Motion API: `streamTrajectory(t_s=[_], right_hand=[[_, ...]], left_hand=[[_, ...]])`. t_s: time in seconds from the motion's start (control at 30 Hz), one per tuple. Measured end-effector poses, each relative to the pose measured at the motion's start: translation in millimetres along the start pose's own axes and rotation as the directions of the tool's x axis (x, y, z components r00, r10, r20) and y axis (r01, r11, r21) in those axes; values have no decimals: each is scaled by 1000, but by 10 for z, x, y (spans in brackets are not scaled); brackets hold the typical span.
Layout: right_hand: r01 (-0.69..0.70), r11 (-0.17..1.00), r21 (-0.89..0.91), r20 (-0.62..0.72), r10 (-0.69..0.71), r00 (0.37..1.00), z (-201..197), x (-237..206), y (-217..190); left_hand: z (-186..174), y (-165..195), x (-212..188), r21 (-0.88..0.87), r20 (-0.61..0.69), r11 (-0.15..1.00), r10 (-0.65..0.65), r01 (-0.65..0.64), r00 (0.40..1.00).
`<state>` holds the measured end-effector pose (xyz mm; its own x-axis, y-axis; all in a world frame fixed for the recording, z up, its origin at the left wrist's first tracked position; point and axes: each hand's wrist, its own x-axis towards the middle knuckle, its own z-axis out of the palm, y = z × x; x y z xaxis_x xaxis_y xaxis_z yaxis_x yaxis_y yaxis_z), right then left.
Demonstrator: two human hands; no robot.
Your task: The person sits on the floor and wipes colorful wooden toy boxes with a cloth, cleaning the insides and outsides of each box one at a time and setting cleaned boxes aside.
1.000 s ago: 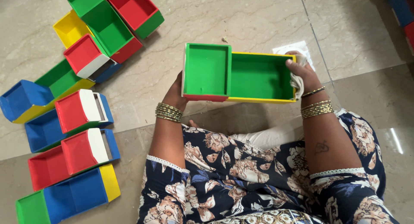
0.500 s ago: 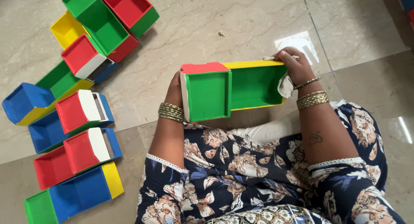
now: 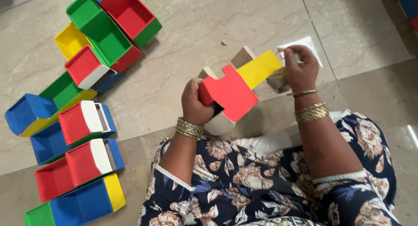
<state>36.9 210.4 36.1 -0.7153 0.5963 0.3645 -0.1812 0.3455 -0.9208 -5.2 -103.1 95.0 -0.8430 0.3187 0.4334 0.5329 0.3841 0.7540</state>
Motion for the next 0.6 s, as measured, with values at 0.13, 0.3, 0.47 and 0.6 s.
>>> streamTrajectory(t_s=[0.13,0.3,0.47,0.6], right_hand=[[-187,724,664,65,193,979,96,-207,-675],[392,920,3,569,-324,755,525,-891,-1435],[420,904,-81,643,-274,715,676,-792,-1426],[396,916,-55,606,-285,743,661,-647,-1167]], left_hand=[[18,10,9,156,68,977,135,-144,989],[-9,-51,61,77,152,963,244,-258,958],[-28,-98,-4,84,153,965,232,-247,961],[83,-194,22,95,128,974,193,-206,973]])
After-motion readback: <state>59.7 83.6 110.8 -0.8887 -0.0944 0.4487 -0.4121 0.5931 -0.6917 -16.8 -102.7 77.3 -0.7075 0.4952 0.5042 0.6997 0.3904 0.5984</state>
